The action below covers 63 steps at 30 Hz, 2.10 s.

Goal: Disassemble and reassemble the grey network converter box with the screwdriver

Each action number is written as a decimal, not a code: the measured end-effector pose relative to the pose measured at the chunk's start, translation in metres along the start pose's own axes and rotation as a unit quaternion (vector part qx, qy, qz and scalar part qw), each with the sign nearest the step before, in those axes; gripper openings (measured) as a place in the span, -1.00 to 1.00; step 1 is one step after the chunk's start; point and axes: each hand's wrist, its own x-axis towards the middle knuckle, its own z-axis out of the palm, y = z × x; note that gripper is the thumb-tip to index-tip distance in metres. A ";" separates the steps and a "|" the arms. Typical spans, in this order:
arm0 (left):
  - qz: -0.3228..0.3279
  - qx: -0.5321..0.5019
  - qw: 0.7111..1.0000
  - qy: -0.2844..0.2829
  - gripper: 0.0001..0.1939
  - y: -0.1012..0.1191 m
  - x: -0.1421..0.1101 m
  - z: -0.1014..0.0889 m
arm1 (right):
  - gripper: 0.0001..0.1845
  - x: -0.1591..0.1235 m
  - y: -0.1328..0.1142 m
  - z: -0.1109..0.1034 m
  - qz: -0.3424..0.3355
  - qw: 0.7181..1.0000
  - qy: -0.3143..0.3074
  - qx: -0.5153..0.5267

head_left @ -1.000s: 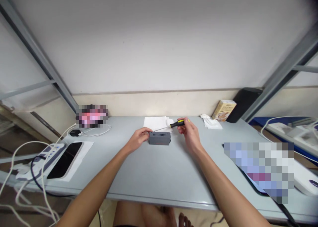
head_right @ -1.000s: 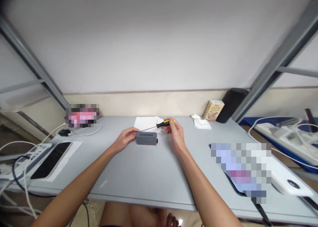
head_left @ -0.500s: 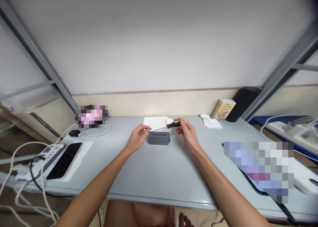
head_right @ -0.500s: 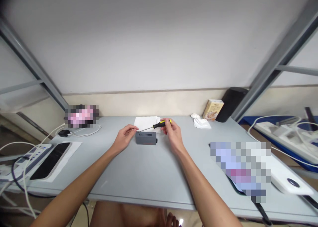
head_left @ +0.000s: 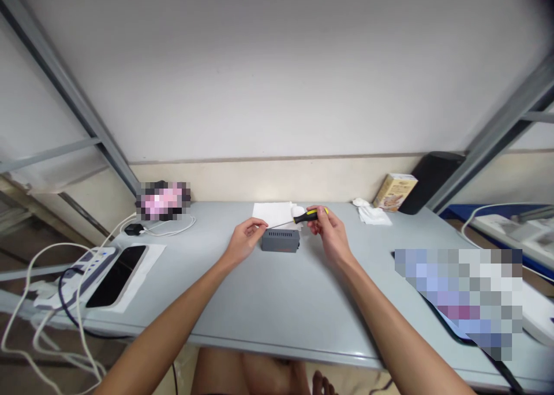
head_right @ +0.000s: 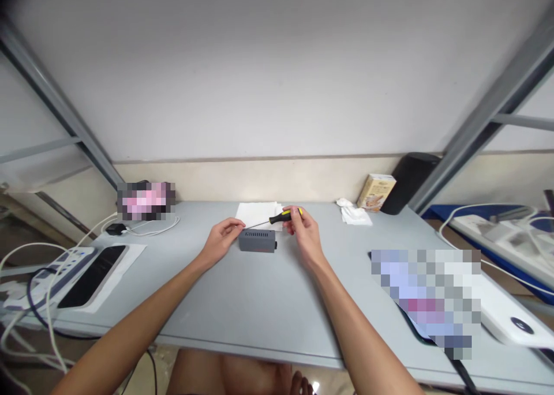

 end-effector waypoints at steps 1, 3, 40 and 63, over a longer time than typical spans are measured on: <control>-0.003 -0.007 1.000 -0.002 -0.69 -0.001 0.000 0.000 | -0.47 0.000 0.000 0.000 0.000 1.000 0.000 -0.001; -0.011 -0.016 1.000 -0.003 -0.69 -0.002 0.000 0.001 | -0.45 0.000 -0.001 0.001 0.002 1.000 0.001 -0.003; -0.017 0.030 0.999 0.000 -0.71 0.000 0.003 -0.005 | -0.42 0.000 0.005 0.001 0.126 0.991 0.022 0.048; 0.046 0.423 0.905 0.005 -0.66 -0.038 0.010 -0.031 | -0.23 -0.012 0.001 0.016 0.091 0.985 -0.077 -0.123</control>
